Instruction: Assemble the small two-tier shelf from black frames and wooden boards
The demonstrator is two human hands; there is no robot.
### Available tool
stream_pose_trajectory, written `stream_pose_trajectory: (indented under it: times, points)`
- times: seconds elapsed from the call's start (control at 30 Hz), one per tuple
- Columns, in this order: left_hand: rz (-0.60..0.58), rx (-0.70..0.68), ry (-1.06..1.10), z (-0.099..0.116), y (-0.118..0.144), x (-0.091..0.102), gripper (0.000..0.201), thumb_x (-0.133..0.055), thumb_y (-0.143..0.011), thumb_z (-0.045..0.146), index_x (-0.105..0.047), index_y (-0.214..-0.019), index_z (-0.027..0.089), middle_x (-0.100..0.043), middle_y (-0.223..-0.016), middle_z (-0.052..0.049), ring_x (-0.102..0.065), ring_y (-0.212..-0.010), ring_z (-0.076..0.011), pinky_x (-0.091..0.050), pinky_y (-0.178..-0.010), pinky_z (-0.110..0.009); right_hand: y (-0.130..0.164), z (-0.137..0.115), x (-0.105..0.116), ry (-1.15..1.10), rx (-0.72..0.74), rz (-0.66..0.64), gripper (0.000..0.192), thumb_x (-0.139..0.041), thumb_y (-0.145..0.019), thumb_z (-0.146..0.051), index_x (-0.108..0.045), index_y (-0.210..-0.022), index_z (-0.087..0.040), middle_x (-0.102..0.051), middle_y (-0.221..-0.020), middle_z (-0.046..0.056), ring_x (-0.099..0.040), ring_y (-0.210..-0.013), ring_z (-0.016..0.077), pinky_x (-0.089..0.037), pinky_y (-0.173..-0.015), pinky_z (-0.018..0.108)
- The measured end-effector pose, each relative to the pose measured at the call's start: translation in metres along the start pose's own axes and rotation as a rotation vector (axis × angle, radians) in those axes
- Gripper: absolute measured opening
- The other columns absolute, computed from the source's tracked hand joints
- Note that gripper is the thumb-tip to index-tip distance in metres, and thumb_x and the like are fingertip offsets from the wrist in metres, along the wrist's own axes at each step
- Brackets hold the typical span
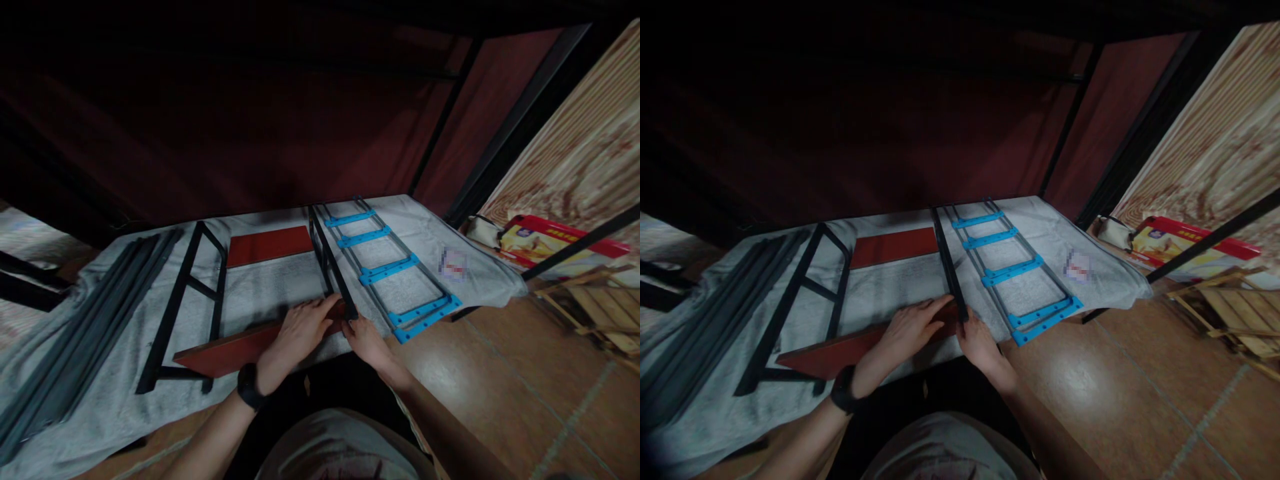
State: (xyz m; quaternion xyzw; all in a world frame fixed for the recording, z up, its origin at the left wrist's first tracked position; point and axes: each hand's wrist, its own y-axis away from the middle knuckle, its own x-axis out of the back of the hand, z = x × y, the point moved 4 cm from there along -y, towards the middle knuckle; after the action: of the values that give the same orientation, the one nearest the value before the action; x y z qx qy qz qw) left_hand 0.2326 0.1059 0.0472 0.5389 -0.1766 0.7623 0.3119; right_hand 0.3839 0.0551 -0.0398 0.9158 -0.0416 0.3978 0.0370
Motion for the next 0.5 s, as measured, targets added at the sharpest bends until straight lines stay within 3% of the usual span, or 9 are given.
stream_pose_trajectory:
  times: [0.17, 0.3, 0.5]
  points:
    - [-0.015, 0.045, -0.068, 0.014, -0.007, -0.008, 0.062, -0.052, -0.097, 0.023, -0.034, -0.156, 0.027, -0.073, -0.116, -0.011, -0.069, -0.109, -0.0260, -0.050, -0.093, -0.036, 0.002, -0.001, 0.001, -0.032, 0.026, 0.004, 0.028, -0.047, -0.091, -0.015, -0.066, -0.112, -0.019, -0.071, -0.119, 0.014, -0.069, -0.109, 0.0282, -0.051, -0.099, 0.039]
    - [-0.024, -0.016, -0.070, 0.018, -0.009, -0.009, 0.071, -0.050, -0.097, 0.023, -0.022, -0.161, 0.037, -0.071, -0.121, -0.007, -0.068, -0.109, -0.0239, -0.050, -0.090, -0.033, 0.002, -0.002, 0.000, -0.046, 0.037, -0.010, 0.036, -0.047, -0.088, -0.010, -0.063, -0.118, -0.018, -0.071, -0.117, 0.014, -0.069, -0.108, 0.0275, -0.052, -0.098, 0.039]
    - [-0.079, -0.093, -0.067, 0.022, -0.019, -0.014, 0.061, -0.043, -0.098, 0.017, -0.035, -0.157, 0.031, -0.073, -0.117, -0.009, -0.070, -0.106, -0.0251, -0.050, -0.090, -0.035, -0.002, 0.010, 0.002, -0.183, 0.089, 0.063, 0.048, -0.044, -0.082, -0.005, -0.061, -0.125, -0.018, -0.068, -0.122, 0.013, -0.061, -0.122, 0.0257, -0.046, -0.109, 0.042]
